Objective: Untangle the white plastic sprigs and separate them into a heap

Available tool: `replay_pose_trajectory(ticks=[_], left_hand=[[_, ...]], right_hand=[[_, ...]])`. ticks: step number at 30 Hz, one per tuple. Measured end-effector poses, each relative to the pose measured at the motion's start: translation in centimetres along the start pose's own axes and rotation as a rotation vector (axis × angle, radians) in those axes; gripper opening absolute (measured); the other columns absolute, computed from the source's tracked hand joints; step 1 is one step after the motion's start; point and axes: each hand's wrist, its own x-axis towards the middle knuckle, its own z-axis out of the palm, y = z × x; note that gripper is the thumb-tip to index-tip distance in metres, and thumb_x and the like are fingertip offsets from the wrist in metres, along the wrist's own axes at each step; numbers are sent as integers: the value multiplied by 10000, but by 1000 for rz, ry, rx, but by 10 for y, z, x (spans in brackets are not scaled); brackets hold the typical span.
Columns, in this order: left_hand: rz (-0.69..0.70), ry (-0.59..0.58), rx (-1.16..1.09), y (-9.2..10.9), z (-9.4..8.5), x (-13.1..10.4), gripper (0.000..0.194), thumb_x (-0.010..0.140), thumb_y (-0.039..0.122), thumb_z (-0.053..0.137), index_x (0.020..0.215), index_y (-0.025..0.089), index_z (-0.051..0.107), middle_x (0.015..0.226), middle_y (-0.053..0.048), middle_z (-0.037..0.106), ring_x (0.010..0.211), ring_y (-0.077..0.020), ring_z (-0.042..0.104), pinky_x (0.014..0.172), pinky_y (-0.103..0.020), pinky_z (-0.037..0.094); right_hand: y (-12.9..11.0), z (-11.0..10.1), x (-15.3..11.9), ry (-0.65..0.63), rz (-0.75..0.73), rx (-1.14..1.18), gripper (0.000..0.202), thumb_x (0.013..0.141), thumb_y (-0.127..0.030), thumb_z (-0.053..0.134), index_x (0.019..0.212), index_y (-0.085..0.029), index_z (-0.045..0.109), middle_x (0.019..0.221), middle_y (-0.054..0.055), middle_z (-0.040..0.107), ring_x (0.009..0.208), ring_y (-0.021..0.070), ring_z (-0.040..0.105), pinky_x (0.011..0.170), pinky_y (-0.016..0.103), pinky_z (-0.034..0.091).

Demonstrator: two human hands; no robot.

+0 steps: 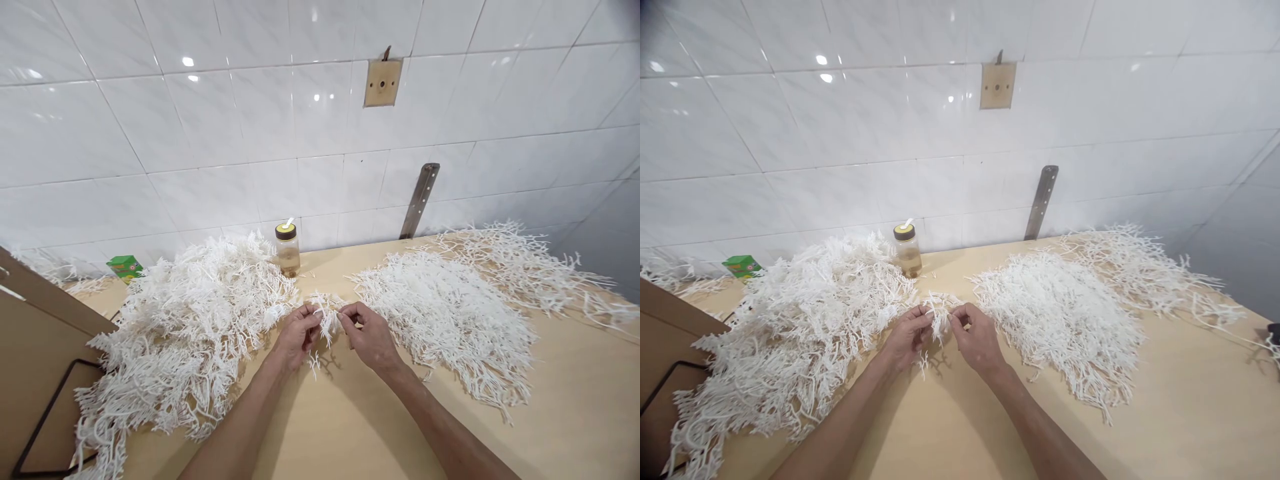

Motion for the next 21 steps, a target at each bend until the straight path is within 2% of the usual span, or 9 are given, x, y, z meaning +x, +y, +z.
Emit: replay_pose_trajectory(ticks=[4, 6, 9, 12, 14, 17, 21], left_hand=[[-54, -38, -33, 4, 1, -2, 368, 620, 289, 774, 918, 142, 619, 532, 68, 431, 392, -30, 278, 376, -193, 68], [-75, -66, -49, 6, 2, -3, 381, 633, 307, 758, 946, 126, 640, 549, 57, 439, 402, -31, 285, 384, -197, 60], [-80, -59, -70, 6, 4, -4, 359, 683, 411, 738, 877, 128, 632, 583, 38, 460, 413, -37, 312, 387, -208, 57], [-93, -23, -34, 4, 6, -3, 390, 691, 484, 752, 731, 151, 552, 565, 52, 419, 404, -29, 286, 393, -210, 48], [-93, -29, -12, 1, 8, -3, 436, 668, 487, 780, 667, 164, 486, 536, 71, 366, 398, -20, 251, 400, -206, 43], [-96, -45, 9, -2, 8, -2, 433, 640, 448, 806, 656, 169, 475, 503, 84, 334, 397, -22, 236, 397, -201, 53], [-72, 19, -46, -4, 6, 1, 384, 625, 395, 805, 688, 168, 502, 539, 56, 426, 428, -45, 354, 376, -186, 144]], right_hand=[[-1, -1, 0, 22, -24, -66, 190, 864, -351, 564, 758, -199, 603, 731, 30, 658, 633, 158, 589, 541, 258, 457], [-1, -1, 0, 33, -40, -80, 165, 866, -326, 559, 777, -197, 608, 724, 22, 651, 632, 154, 588, 566, 262, 463], [1, 0, 0, 60, -74, -81, 135, 871, -297, 550, 802, -196, 607, 726, 17, 644, 622, 145, 582, 578, 262, 471], [2, 2, 0, 92, -169, -108, 98, 871, -255, 542, 818, -197, 599, 767, 25, 650, 629, 137, 572, 594, 260, 476], [2, 3, 0, 103, -244, -132, 88, 874, -223, 525, 814, -199, 584, 796, 33, 653, 638, 133, 564, 594, 257, 471], [0, 4, 0, 100, -322, -160, 107, 873, -185, 501, 781, -203, 553, 824, 42, 655, 669, 135, 562, 595, 254, 464], [-1, 5, -1, 82, -338, -168, 127, 869, -177, 490, 750, -210, 520, 837, 46, 656, 692, 140, 573, 590, 253, 465]])
